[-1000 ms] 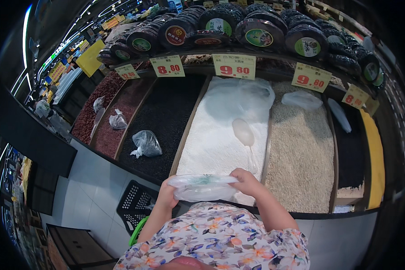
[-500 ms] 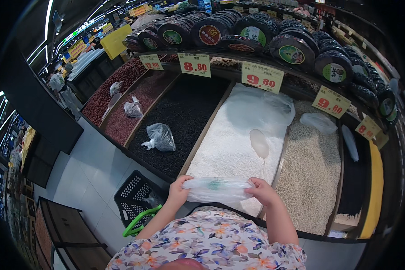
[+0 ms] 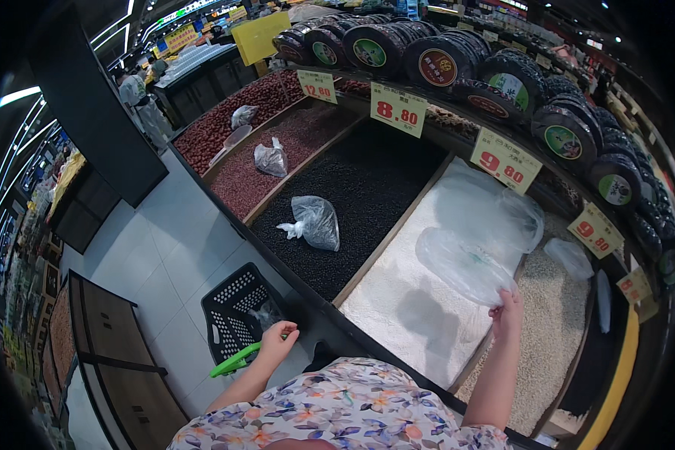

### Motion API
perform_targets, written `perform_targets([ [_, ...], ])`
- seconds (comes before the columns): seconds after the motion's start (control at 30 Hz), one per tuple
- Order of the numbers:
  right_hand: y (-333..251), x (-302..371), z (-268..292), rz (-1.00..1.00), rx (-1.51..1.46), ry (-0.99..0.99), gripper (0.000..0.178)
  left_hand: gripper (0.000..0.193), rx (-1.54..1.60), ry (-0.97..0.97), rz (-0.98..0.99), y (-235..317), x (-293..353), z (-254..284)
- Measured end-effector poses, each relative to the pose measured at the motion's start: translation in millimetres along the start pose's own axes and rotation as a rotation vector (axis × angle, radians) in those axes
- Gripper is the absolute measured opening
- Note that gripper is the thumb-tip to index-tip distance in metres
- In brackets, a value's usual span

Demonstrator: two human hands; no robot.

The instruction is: The person bags and ties plastic bags of different grains and legumes from open bins, including light-colored rice, black beans, red beans, and red dates, placing them into a handheld shopping basket.

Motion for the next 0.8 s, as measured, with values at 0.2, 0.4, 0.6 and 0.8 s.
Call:
perform_targets([
  [0.2, -5.8, -98.7, -19.1, -0.003, -0.093, 0.129, 0.023, 0.071, -0.758, 0.033, 0.125, -78.3, 71.9, 67.3],
  [0.4, 38.8, -189.3, -16.3, 0.017, -0.111, 0.382, 0.048, 0.083, -0.710, 0.000, 0.278, -152.4, 78.1, 93.5],
  [0.6, 64.5, -160.9, -45.8, 0.044, 0.157, 0.382, 0.055, 0.025, -0.712, -0.173, 0.292, -182.7, 37.7, 96.6],
  [0.8, 73.3, -93.6, -203.9, 0.267, 0.619, 0.123, 0.035, 0.021, -0.691, -0.161, 0.235, -171.1, 7.0, 109.4],
])
Point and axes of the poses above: each hand's wrist, its own x-axis away from the middle knuckle, its own z-axis out of the back of the hand, y = z × x, the point moved 9 cm from there along -x, towards the middle knuckle, and after that the axes turned 1 degree about z, right-handed, at the moved point
